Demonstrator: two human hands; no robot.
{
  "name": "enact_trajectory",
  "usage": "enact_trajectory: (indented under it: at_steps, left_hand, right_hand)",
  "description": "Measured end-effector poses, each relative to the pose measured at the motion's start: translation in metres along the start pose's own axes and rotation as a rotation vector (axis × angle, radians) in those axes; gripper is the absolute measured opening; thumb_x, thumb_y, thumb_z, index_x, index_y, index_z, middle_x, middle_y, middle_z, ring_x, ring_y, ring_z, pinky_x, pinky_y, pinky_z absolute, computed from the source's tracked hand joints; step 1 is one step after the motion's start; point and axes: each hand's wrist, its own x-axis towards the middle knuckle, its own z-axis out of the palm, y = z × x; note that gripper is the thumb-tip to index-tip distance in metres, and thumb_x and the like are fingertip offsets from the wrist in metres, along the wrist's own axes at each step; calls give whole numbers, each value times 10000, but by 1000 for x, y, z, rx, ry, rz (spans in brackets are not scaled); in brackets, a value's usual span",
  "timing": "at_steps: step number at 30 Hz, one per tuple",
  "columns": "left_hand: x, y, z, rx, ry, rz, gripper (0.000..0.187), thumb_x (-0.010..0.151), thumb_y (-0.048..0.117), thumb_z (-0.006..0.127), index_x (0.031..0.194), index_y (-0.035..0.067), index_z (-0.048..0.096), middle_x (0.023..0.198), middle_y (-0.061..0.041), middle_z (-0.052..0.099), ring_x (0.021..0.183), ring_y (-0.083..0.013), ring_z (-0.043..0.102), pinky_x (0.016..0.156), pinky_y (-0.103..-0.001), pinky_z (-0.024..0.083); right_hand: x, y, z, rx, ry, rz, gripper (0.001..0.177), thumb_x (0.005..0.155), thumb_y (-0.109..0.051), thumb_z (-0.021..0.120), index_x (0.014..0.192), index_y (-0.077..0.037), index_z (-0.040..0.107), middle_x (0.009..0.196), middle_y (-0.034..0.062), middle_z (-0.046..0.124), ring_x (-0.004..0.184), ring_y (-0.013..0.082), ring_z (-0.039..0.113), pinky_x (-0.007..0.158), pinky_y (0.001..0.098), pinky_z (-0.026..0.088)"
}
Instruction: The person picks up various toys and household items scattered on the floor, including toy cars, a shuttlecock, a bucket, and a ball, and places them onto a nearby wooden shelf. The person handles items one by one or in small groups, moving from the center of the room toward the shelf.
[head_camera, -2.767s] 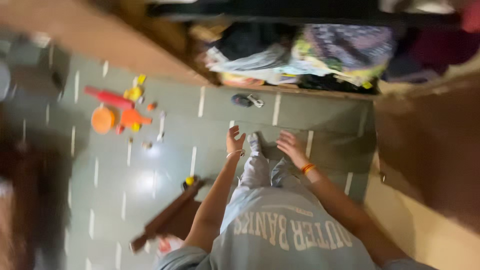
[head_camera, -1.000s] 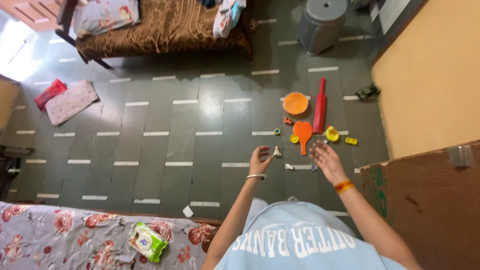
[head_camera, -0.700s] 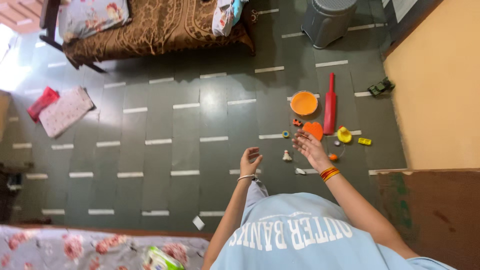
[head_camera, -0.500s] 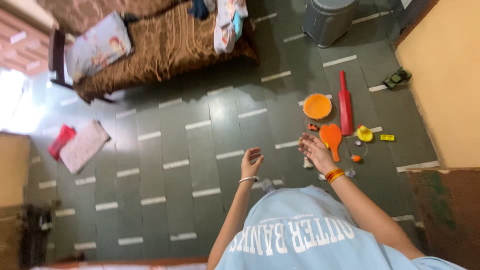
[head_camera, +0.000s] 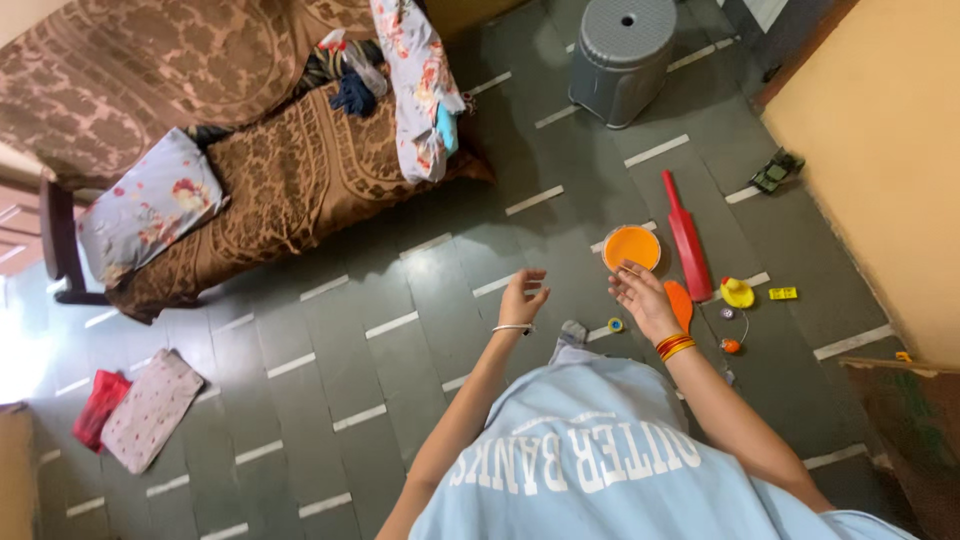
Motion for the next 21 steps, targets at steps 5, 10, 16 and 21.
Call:
enact_trajectory:
  at_steps: [5, 10, 16, 21]
  left_hand:
    - [108, -2, -16, -2, -86, 72, 329, 852, 66, 770, 1157, 44, 649, 1183, -72, 719, 1045, -203, 705, 839, -339, 613]
    - [193, -27, -24, 5, -192, -6, 335, 862, 83, 769, 1175, 52, 653, 1152, -64, 731, 990, -199, 717, 814, -330, 606]
    - [306, -31, -35, 23, -462, 2, 280, 868, 72, 748, 1127, 41, 647, 1160, -51, 729, 995, -202, 737, 828, -337, 611]
    - [435, -4, -49, 158, -622, 177, 279, 880, 54, 738, 1154, 35, 686, 1073, -79, 753, 980, -184, 732, 836, -332, 600]
  right_hand:
    - [76, -31, 19, -78, 7, -23, 313, 1008, -129, 631, 1314, -82, 579, 1167, 60, 653, 1066, 181, 653, 942, 363, 544]
    - [134, -45, 23, 16, 123, -104, 327, 985, -142, 602, 1307, -84, 592, 1205, 60, 679, 1112, 180, 674, 974, 376, 559]
    - [188, -44, 42, 179, 399, -273, 347, 993, -122, 634, 1329, -82, 558, 1228, 45, 649, 1138, 210, 648, 990, 434, 529]
    - [197, -34, 69, 402, 616, -430, 369, 971, -176, 624, 1332, -117, 573, 1230, 26, 655, 1166, 197, 655, 1022, 408, 535]
